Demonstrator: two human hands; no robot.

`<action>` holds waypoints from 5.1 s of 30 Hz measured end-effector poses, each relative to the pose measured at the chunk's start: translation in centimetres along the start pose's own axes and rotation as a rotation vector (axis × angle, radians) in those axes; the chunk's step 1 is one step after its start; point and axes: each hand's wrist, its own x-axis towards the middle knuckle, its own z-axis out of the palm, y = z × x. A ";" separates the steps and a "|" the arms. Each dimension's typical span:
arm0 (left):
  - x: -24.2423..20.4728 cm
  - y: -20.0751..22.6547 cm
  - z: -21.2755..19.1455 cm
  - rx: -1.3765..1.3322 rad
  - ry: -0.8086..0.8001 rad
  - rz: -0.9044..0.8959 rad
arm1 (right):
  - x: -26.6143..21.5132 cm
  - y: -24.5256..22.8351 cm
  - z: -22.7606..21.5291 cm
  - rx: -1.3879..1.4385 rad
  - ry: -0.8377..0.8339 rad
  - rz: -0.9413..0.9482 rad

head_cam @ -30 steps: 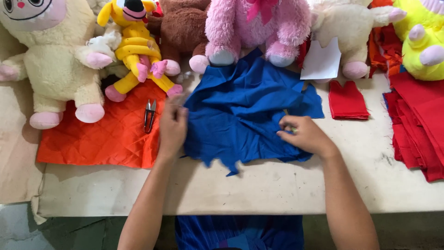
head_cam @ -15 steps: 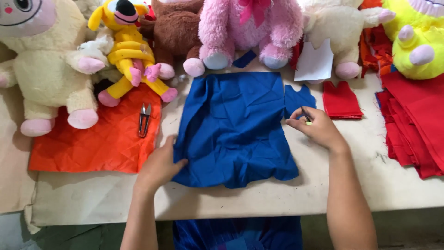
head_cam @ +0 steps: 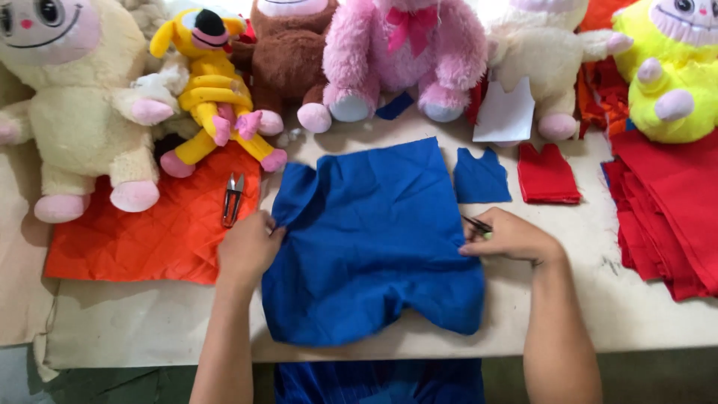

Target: Tracing a paper pattern onto blue fabric and cutting out the shape using small snips

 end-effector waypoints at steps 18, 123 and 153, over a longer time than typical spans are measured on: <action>5.0 1.9 3.4 -0.033 0.617 0.336 | 4.2 -0.6 4.4 -0.528 0.599 0.160; 1.0 20.4 10.5 -0.169 0.343 0.841 | 10.4 -2.0 1.8 0.456 1.154 -0.297; -1.8 21.3 13.5 0.002 0.463 0.921 | 10.7 -1.5 1.9 0.460 1.154 -0.301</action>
